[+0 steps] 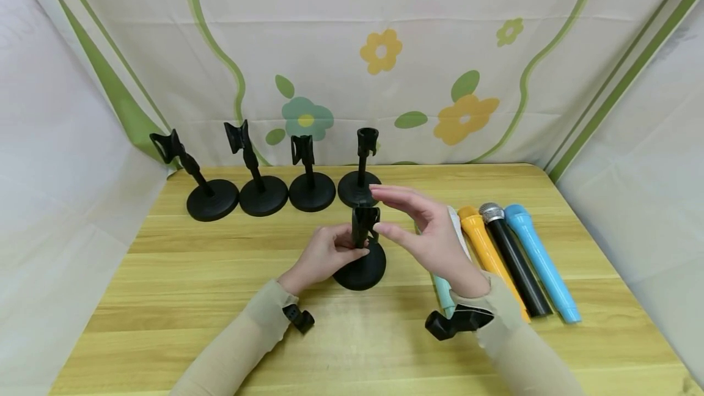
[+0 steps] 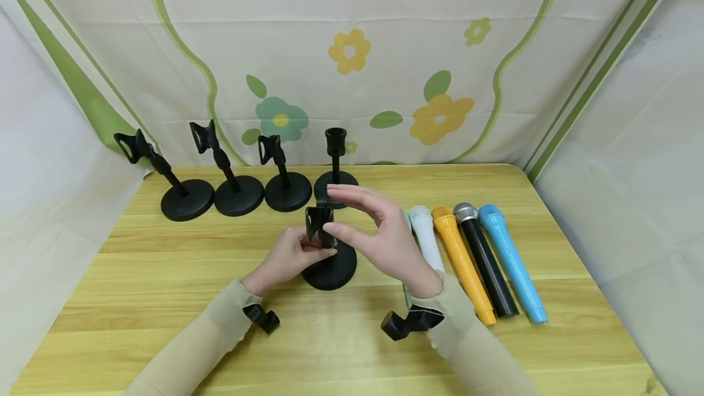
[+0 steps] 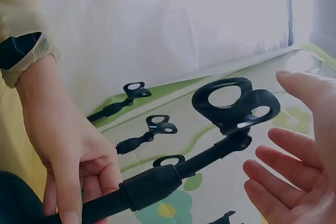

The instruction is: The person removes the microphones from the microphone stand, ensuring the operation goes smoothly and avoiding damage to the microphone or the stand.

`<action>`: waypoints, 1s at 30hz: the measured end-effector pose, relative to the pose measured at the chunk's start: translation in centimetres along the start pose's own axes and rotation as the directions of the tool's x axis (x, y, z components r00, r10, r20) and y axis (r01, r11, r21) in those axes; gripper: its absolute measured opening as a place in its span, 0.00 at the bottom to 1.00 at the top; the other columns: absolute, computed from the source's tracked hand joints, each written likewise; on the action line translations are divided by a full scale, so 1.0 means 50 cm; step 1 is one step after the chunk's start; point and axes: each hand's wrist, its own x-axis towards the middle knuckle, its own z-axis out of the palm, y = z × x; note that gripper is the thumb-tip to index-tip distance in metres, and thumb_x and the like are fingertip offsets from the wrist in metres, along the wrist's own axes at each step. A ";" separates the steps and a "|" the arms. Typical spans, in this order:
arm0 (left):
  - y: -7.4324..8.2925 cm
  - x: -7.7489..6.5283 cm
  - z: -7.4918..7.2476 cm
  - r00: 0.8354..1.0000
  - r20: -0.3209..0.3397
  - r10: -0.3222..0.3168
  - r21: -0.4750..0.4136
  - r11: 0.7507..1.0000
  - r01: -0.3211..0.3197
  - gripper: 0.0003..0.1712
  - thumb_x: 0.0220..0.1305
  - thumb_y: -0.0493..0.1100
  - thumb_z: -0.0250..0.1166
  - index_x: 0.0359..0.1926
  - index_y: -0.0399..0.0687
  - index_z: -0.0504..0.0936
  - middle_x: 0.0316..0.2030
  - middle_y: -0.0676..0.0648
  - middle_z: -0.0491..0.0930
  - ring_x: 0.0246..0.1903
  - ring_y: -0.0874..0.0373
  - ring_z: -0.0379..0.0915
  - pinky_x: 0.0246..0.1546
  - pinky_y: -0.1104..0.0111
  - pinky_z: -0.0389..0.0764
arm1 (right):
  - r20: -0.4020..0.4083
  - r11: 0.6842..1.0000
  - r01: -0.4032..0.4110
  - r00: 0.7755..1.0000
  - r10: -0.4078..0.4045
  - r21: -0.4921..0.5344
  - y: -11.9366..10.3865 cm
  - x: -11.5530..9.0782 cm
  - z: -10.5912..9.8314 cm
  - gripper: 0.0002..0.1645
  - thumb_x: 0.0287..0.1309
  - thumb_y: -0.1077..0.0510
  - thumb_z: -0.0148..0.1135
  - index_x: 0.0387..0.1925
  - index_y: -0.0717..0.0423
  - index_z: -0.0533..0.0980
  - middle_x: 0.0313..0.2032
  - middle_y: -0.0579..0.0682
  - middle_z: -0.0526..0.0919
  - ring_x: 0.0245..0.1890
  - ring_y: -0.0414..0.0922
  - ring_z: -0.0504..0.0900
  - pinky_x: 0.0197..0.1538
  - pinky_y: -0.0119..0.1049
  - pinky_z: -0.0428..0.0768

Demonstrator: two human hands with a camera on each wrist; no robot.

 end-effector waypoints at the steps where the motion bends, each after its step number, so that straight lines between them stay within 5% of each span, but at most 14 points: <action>1: 0.000 0.000 0.000 1.000 0.001 0.003 -0.001 1.000 -0.003 0.10 0.62 0.27 0.71 0.45 0.30 0.85 0.39 0.37 0.86 0.38 0.45 0.86 0.43 0.56 0.87 | 0.002 1.000 0.005 1.000 -0.005 0.003 0.001 0.003 0.004 0.26 0.63 0.67 0.70 0.62 0.55 0.80 0.62 0.51 0.80 0.64 0.54 0.74 0.67 0.48 0.72; 14: -0.003 -0.002 0.001 1.000 -0.008 0.019 0.009 1.000 -0.019 0.10 0.62 0.28 0.72 0.45 0.31 0.85 0.38 0.40 0.86 0.37 0.48 0.86 0.42 0.56 0.87 | 0.016 1.000 0.030 0.999 -0.030 0.010 0.014 0.017 0.020 0.20 0.65 0.66 0.68 0.58 0.57 0.83 0.57 0.50 0.83 0.61 0.54 0.77 0.66 0.49 0.73; 30: -0.012 0.001 0.001 0.999 -0.003 0.038 0.003 0.999 -0.038 0.11 0.62 0.28 0.72 0.45 0.29 0.85 0.38 0.38 0.86 0.37 0.46 0.86 0.42 0.54 0.87 | -0.020 0.993 0.111 0.994 -0.112 -0.046 0.037 0.010 0.035 0.21 0.70 0.51 0.66 0.56 0.60 0.83 0.58 0.52 0.82 0.63 0.55 0.77 0.63 0.50 0.76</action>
